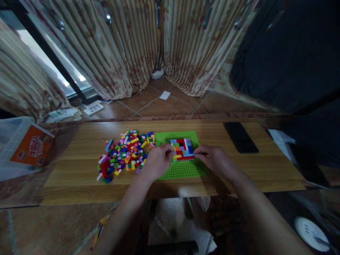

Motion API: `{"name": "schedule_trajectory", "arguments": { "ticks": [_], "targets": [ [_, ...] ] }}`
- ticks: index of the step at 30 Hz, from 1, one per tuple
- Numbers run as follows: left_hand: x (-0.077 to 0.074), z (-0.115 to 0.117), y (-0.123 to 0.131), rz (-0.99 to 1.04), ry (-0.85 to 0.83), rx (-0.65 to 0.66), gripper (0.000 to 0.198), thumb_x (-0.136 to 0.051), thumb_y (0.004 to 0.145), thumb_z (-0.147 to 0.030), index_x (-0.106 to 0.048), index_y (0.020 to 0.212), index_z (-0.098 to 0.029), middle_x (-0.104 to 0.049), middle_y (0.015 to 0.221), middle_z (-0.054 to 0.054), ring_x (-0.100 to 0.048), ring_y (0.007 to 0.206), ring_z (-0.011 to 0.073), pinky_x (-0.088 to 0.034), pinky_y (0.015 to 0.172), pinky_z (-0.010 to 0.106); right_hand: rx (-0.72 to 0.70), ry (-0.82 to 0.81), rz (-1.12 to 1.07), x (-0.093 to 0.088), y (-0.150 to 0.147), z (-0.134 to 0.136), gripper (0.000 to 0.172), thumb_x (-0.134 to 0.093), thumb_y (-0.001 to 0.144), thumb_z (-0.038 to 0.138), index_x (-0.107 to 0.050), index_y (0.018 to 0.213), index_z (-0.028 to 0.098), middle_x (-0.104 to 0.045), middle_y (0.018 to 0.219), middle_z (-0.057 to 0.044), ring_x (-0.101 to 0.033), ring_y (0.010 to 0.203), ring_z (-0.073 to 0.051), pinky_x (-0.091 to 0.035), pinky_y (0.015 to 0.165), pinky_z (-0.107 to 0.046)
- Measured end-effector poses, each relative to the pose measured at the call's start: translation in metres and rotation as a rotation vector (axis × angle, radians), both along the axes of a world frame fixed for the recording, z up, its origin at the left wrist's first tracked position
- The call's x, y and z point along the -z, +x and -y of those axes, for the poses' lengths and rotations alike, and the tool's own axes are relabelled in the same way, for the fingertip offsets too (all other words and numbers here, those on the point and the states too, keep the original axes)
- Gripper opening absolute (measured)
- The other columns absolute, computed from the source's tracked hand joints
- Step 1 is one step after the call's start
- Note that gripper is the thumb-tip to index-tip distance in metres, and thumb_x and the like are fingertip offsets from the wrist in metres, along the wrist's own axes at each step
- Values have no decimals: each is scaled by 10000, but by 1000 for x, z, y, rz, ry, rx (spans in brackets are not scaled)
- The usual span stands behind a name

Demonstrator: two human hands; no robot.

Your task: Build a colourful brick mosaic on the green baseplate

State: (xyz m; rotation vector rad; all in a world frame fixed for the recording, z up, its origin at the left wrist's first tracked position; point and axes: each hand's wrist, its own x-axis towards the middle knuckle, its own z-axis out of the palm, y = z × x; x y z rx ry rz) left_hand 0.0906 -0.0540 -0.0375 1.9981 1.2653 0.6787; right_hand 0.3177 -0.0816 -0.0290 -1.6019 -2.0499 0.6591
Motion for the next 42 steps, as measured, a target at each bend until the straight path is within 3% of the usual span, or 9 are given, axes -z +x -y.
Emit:
{"name": "schedule_trajectory", "arguments": {
  "ticks": [8,15,20,34,42],
  "targets": [
    [-1,0,0,4,3,6,131,-513,844,-163,-643,829,-164,-664,719,13,-597,648,124,-437,599,216,5,-30,-40,1,-3,2,194,-510,883,258,-670,986,222,-738,922,-20,-673,806,-172,-478,744,-291],
    [0,0,-1,4,15,12,150,-503,849,-157,-652,847,-169,-659,713,7,-586,638,118,-426,592,210,246,-51,-3,6,-10,-7,263,-536,865,442,-607,889,190,-710,791,-55,-651,702,-191,-448,646,-298],
    [-3,1,-1,-10,21,9,154,-503,847,-149,-655,843,-168,-649,687,1,-565,602,112,-407,568,210,317,-100,118,17,-23,-10,366,-552,834,542,-599,872,181,-711,820,-100,-654,740,-231,-436,648,-321],
    [-10,2,-13,-5,59,-46,183,-487,859,-180,-669,861,-166,-667,732,11,-596,654,122,-438,636,222,280,-73,215,24,-26,-8,346,-527,861,520,-582,896,180,-704,841,-102,-654,777,-245,-427,656,-320],
    [-9,3,-20,-95,78,-105,194,-485,832,-159,-678,825,-182,-680,720,10,-613,661,139,-452,622,227,263,-60,203,32,-21,-7,405,-492,840,594,-582,865,200,-711,795,-91,-664,713,-249,-442,622,-334]
  ]
}}
